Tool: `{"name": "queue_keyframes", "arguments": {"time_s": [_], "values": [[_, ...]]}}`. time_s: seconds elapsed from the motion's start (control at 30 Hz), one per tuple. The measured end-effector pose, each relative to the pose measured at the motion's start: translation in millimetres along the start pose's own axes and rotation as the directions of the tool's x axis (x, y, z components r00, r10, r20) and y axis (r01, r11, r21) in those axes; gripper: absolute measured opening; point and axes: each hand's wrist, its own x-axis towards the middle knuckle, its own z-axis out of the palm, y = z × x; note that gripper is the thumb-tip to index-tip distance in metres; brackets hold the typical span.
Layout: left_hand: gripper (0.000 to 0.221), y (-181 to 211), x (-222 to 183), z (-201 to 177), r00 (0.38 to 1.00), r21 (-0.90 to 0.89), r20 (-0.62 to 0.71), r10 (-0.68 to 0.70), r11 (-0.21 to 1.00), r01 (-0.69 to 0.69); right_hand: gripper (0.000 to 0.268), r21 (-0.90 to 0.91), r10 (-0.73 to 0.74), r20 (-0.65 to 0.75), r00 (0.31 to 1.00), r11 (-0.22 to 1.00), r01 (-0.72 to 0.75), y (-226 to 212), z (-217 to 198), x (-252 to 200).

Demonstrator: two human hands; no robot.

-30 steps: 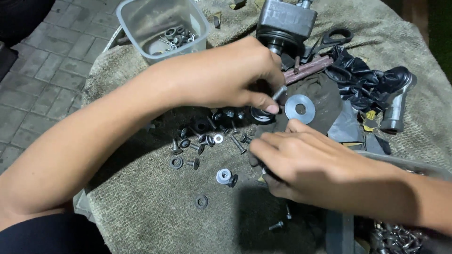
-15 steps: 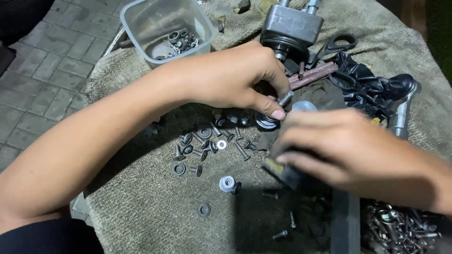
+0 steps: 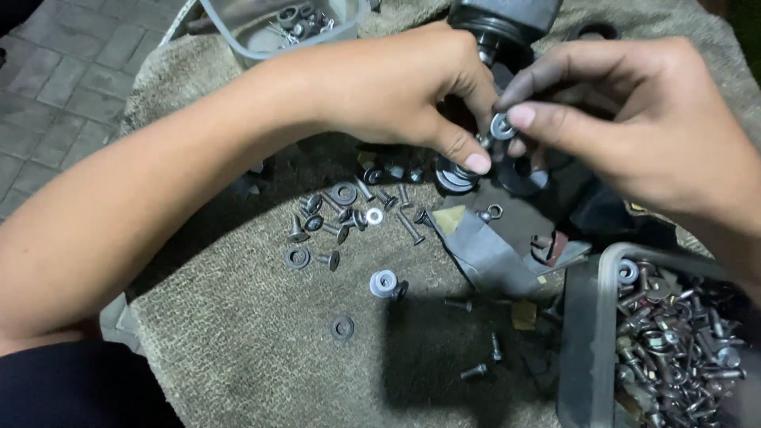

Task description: Assembling a mechanical component by fitting small bolts, washers, and internal parts into a housing using hands and a screwdriver.

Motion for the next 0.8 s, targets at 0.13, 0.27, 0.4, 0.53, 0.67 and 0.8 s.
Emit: {"name": "queue_keyframes", "arguments": {"time_s": [0.13,0.27,0.4,0.53,0.67,0.8], "values": [[0.030,1.2,0.0,0.6,0.999,-0.063,0.032,0.008,0.998,-0.006,0.014,0.045,0.169,0.035,0.985,0.984,-0.170,-3.7,0.9,2.2],[0.027,3.7,0.3,-0.6,0.997,-0.001,0.070,-0.045,0.999,0.045,0.011,-0.223,-0.169,0.080,0.982,0.958,0.182,-5.5,-1.0,-7.7],[0.027,8.1,0.7,-2.1,0.987,0.052,0.083,-0.140,0.989,0.136,0.023,-0.558,-0.272,0.191,0.943,0.760,0.332,-13.9,-0.7,-24.7],[0.054,10.8,-1.5,-1.0,0.992,0.078,0.010,-0.128,0.989,0.126,0.044,-0.803,-0.147,0.304,0.941,0.493,0.336,-16.8,12.2,-42.7],[0.038,9.8,-1.1,0.3,0.993,0.104,0.043,-0.114,0.989,0.109,0.036,-0.723,0.247,0.598,0.763,0.576,0.380,-2.2,20.0,-43.3],[0.039,12.6,-2.7,1.0,0.969,0.263,0.037,-0.244,0.938,0.226,0.050,-0.666,-0.073,0.538,0.840,0.574,0.477,2.4,-0.9,-37.8]]}}
